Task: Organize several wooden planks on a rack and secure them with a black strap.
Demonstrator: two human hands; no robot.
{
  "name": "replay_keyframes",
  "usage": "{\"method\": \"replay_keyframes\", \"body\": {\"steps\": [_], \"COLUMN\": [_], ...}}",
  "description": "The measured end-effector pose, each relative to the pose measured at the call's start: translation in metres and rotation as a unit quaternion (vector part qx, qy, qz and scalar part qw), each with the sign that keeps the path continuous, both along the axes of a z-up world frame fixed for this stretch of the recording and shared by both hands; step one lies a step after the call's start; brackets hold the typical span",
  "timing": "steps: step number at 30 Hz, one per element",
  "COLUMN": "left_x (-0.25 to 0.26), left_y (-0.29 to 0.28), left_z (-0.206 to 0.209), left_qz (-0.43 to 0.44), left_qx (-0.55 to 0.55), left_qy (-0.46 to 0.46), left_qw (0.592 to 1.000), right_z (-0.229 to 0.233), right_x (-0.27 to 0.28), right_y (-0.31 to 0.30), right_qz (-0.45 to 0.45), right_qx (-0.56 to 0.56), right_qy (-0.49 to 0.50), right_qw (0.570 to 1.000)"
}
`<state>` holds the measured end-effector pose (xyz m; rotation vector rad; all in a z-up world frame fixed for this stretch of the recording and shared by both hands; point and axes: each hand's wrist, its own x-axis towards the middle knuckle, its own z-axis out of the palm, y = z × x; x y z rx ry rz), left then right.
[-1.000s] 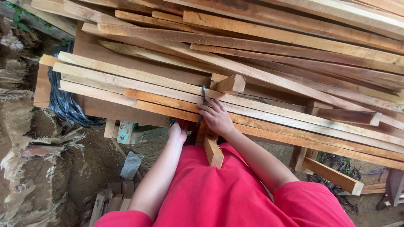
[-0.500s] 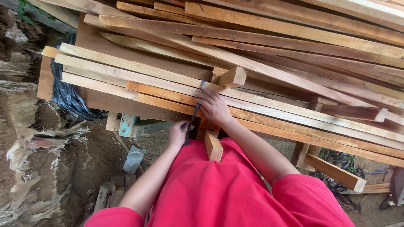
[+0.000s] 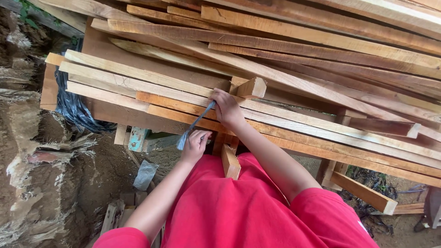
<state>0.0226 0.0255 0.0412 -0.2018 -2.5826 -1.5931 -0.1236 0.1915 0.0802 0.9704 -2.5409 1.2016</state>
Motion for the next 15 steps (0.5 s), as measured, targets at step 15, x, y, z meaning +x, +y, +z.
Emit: {"method": "replay_keyframes", "body": {"steps": [15], "left_x": [-0.027], "left_y": [0.006], "left_z": [0.057], "left_qz": [0.008], "left_qx": [-0.006], "left_qy": [0.085], "left_qw": [0.996], "right_z": [-0.029], "right_x": [-0.018], "right_y": [0.002], "right_qz": [-0.012], "right_qx": [-0.012], "right_qy": [-0.089], "right_qw": [0.996]}}
